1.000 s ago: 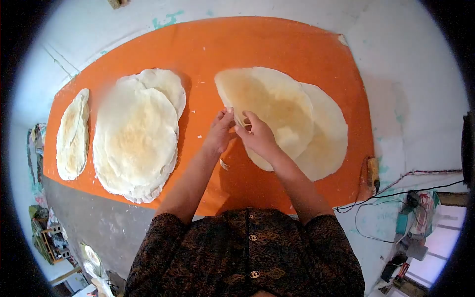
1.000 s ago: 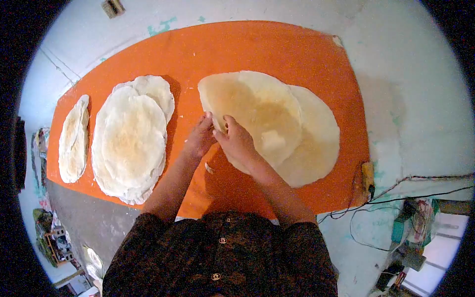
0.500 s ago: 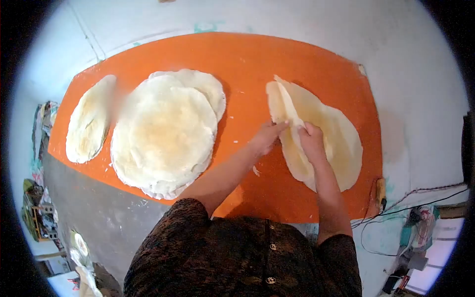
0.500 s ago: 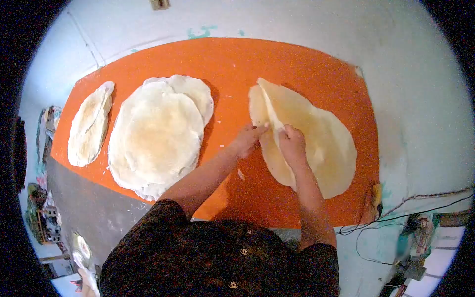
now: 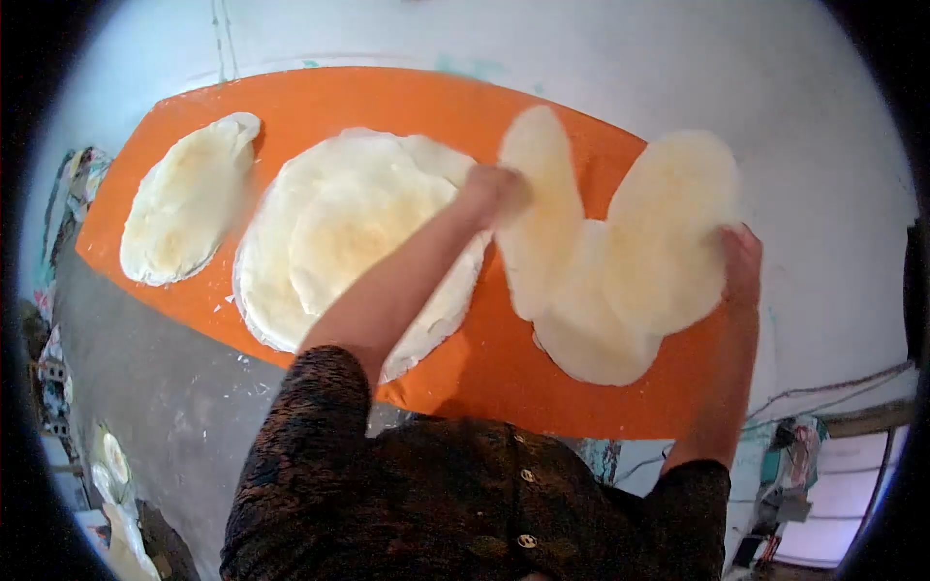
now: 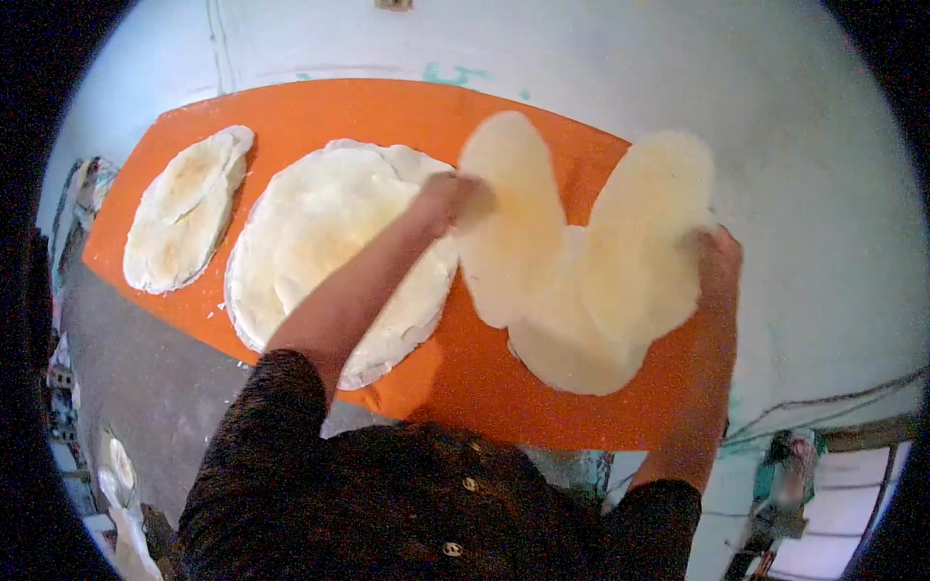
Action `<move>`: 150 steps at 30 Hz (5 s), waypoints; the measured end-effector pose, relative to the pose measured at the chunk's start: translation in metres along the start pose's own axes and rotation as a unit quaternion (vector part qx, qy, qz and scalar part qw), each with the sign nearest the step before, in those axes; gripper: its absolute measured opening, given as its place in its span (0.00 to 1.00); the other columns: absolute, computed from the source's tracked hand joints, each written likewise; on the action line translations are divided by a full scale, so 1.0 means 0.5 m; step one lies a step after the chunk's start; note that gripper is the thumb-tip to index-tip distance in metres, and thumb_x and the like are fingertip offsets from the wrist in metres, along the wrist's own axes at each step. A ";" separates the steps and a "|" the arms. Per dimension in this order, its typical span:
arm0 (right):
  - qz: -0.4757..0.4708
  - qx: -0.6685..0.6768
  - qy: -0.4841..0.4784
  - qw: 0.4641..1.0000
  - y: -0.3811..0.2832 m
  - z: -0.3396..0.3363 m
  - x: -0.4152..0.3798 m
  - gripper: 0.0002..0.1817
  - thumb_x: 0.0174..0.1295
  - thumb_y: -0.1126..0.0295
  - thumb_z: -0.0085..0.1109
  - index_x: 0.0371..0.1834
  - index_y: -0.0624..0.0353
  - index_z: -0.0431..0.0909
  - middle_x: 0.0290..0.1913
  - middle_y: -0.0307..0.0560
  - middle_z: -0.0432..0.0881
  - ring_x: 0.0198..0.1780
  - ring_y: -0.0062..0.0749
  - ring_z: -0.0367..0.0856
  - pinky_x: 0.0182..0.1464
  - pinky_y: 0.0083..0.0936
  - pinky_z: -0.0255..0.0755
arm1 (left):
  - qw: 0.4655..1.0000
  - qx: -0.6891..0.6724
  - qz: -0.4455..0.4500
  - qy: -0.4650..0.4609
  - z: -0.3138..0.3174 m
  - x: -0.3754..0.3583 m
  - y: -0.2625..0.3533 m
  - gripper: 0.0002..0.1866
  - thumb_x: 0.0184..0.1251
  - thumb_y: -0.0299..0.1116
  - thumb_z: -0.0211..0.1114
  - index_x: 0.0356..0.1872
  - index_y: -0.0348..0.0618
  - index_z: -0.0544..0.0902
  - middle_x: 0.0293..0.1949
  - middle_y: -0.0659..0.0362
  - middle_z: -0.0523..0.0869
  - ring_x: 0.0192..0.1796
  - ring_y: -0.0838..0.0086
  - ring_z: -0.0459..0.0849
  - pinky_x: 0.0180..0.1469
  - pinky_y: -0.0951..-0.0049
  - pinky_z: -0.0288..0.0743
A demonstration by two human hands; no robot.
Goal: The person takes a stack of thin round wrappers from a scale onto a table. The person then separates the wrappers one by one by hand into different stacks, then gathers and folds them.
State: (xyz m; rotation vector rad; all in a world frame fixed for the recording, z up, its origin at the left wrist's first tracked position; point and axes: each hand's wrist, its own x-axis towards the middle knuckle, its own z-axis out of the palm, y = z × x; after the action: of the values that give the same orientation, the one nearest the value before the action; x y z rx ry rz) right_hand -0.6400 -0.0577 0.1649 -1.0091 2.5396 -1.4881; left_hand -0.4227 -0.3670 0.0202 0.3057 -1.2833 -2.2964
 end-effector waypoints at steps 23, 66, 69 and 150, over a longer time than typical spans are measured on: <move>-0.330 -0.322 0.047 0.886 -0.447 0.330 0.037 0.08 0.57 0.68 0.44 0.35 0.57 0.72 0.29 0.56 0.76 0.34 0.54 0.75 0.37 0.45 0.67 | 0.850 -0.119 0.027 0.512 -0.443 -0.436 -0.035 0.15 0.55 0.31 0.59 0.42 0.36 0.71 0.25 0.57 0.73 0.24 0.69 0.74 0.18 0.66 0.67; -0.075 -0.412 -0.212 0.883 0.228 0.367 -0.398 0.15 0.52 0.72 0.46 0.44 0.64 0.68 0.41 0.55 0.74 0.44 0.50 0.73 0.38 0.42 0.72 | 0.951 0.094 -0.265 0.132 0.058 -0.459 -0.251 0.13 0.62 0.35 0.56 0.43 0.37 0.75 0.33 0.61 0.79 0.36 0.77 0.76 0.40 0.76 0.71; -0.020 -0.337 -0.249 0.908 0.237 0.315 -0.370 0.08 0.52 0.72 0.46 0.34 0.61 0.70 0.31 0.56 0.76 0.35 0.51 0.76 0.35 0.42 0.71 | 0.940 0.002 -0.306 0.153 0.096 -0.401 -0.277 0.15 0.62 0.37 0.57 0.47 0.39 0.73 0.38 0.60 0.78 0.40 0.73 0.76 0.42 0.72 0.71; 0.109 0.275 -0.348 0.890 -0.275 0.867 -0.144 0.20 0.59 0.65 0.50 0.54 0.61 0.66 0.53 0.46 0.69 0.56 0.34 0.65 0.53 0.35 0.62 | 0.808 0.064 0.063 0.583 -0.342 -0.750 -0.042 0.15 0.55 0.30 0.61 0.40 0.36 0.69 0.34 0.60 0.74 0.34 0.79 0.73 0.37 0.80 0.68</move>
State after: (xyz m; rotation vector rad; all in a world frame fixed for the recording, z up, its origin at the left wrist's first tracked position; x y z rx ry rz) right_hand -0.3673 -0.3982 0.0180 -0.8992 1.5527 -1.3298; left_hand -0.0367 -0.2899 -0.1041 1.3598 -0.7156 -1.3648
